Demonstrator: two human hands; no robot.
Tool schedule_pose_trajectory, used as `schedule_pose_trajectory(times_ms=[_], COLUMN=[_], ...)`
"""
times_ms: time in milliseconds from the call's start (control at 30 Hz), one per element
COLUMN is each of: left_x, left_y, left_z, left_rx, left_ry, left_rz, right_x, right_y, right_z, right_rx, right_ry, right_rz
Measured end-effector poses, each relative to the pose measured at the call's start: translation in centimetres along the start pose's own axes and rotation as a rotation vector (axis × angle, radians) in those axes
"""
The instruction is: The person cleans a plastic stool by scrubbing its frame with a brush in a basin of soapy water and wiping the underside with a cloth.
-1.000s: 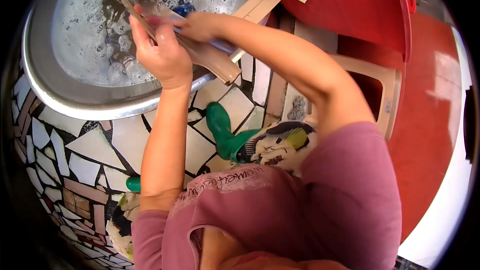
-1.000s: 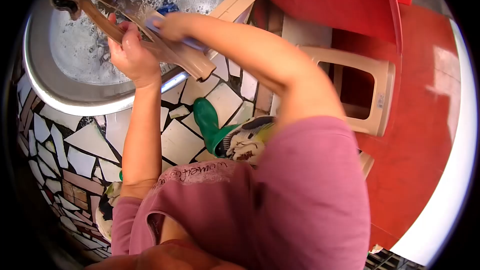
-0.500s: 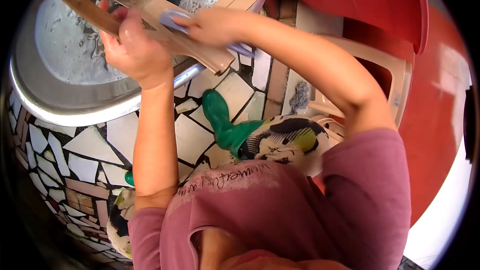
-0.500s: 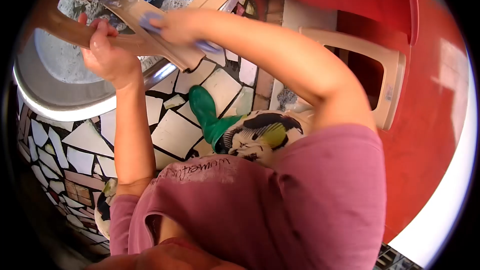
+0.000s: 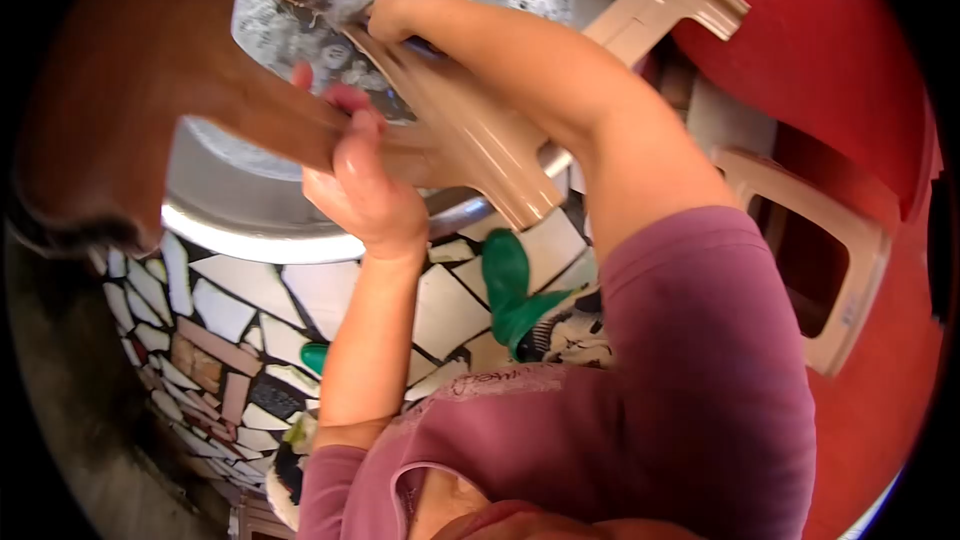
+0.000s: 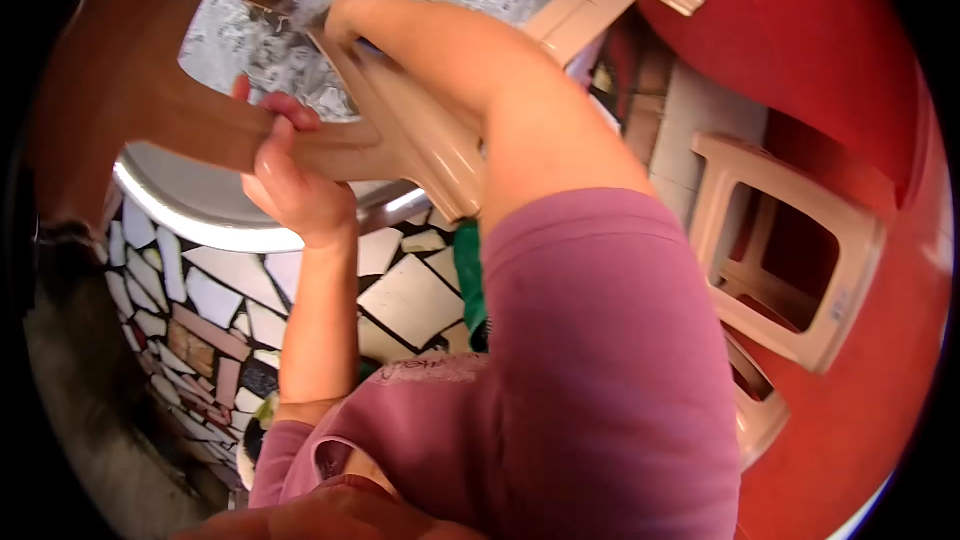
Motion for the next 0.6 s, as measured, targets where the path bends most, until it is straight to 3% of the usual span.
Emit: schedule_pose_trajectory(times_ms=[100, 167, 233, 267, 367, 500, 533, 600], left_x=[-0.5, -0.4, -1.0, -1.1, -1.1, -0.8, -0.8, -1.1], left_y=[0.4, 0.5, -0.1, -0.2, -0.2, -0.2, -0.2, 0.2], left_z=[-0.3, -0.2, -0.1, -0.3, -0.7, -0.2, -0.3, -0.9], left_rx=[-0.030, -0.022, -0.039, -0.054, -0.077, -0.040, -0.041, -0.038], left_ry=[-0.054, -0.073, -0.105, -0.101, -0.096, -0.090, -0.083, -0.096], left_rz=[0.037, 0.033, 0.058, 0.063, 0.056, 0.042, 0.044, 0.031], right_x=[-0.4, 0.4, -2.0, -1.4, -2.9, -1.6, -1.1, -1.7], right_y=[3.6, 1.8, -7.4, -10.5, -23.2, -27.3, -26.9, -24.4], right_z=[-1.0, -1.8, -1.2, -0.4, 0.0, -1.5, -1.5, -2.7], right_rx=[-0.145, -0.140, -0.014, -0.113, 0.233, 0.433, 0.438, 0.198], right_ry=[-0.073, 0.084, 0.307, 0.404, 0.921, 1.361, 1.361, 1.255], right_rz=[0.074, 0.020, -0.033, -0.131, -0.337, -0.230, -0.241, -0.173])
Point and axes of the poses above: each hand's wrist, its own y-axis towards the middle knuckle, its own x-axis out of the palm, z = x × y, the point moved 8 cm from there along y, towards the middle knuckle, and after that the axes turned 9 degrees about z, right-handed, at the moved point
